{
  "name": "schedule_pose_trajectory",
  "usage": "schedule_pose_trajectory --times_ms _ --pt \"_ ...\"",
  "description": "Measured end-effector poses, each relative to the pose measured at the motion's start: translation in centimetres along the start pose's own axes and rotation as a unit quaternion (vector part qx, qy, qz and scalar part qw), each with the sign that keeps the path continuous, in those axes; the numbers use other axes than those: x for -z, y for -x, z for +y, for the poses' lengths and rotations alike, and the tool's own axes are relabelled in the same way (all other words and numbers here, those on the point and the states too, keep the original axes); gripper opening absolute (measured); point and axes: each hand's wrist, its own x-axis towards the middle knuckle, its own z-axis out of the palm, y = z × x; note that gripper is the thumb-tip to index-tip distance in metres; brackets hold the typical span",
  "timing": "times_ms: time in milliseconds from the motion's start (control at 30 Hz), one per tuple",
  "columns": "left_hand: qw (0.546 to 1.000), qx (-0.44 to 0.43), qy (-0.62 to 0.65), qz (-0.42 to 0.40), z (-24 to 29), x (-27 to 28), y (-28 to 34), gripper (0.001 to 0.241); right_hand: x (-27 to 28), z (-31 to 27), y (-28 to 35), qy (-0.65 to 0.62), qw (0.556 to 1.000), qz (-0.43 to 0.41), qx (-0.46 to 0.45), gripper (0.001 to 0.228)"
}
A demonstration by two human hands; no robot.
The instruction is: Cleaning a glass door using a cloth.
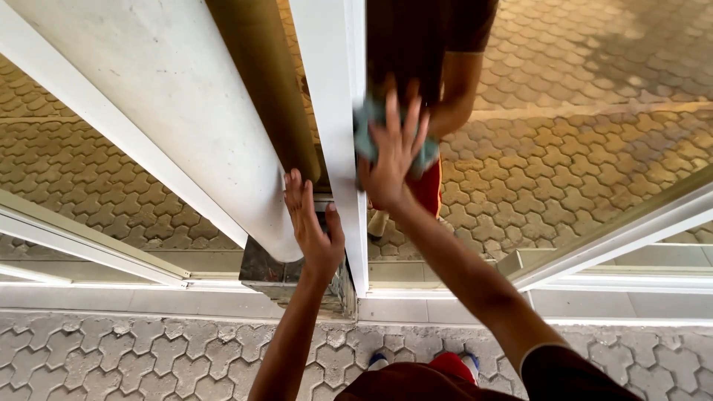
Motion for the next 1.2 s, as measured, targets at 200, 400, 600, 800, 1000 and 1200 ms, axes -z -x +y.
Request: schedule_pose_trajectory --times_ms 200,400,600,800,1000,1200 --pt "0.998 0.036 0.052 -0.007 0.9 -0.3 -1.4 0.044 1.2 -2.9 -9.6 -0.061 0.996 0.017 -0.058 0.023" --pt "0.999 -0.005 0.041 0.029 0.8 -1.8 -0.8 0.049 -0.9 2.9 10.1 -0.106 0.993 -0.03 0.053 0.04" --pt "0.999 -0.023 0.047 0.007 1.6 -2.3 -0.2 0.048 1.5 4.4 9.3 -0.021 0.985 -0.122 0.122 0.036" --pt "0.997 -0.054 0.058 -0.003 2.2 -2.6 -0.5 0.047 7.3 16.6 -9.6 0.225 0.947 -0.176 -0.145 0.11" --pt "0.992 -0.083 0.095 0.017 2.8 -5.7 1.0 0.04 4.8 14.3 1.6 0.047 0.974 0.151 -0.162 0.057" --pt "0.987 -0.124 0.102 -0.003 4.0 -8.1 2.5 0.038 8.3 12.3 22.4 -0.005 0.934 -0.28 0.221 0.028"
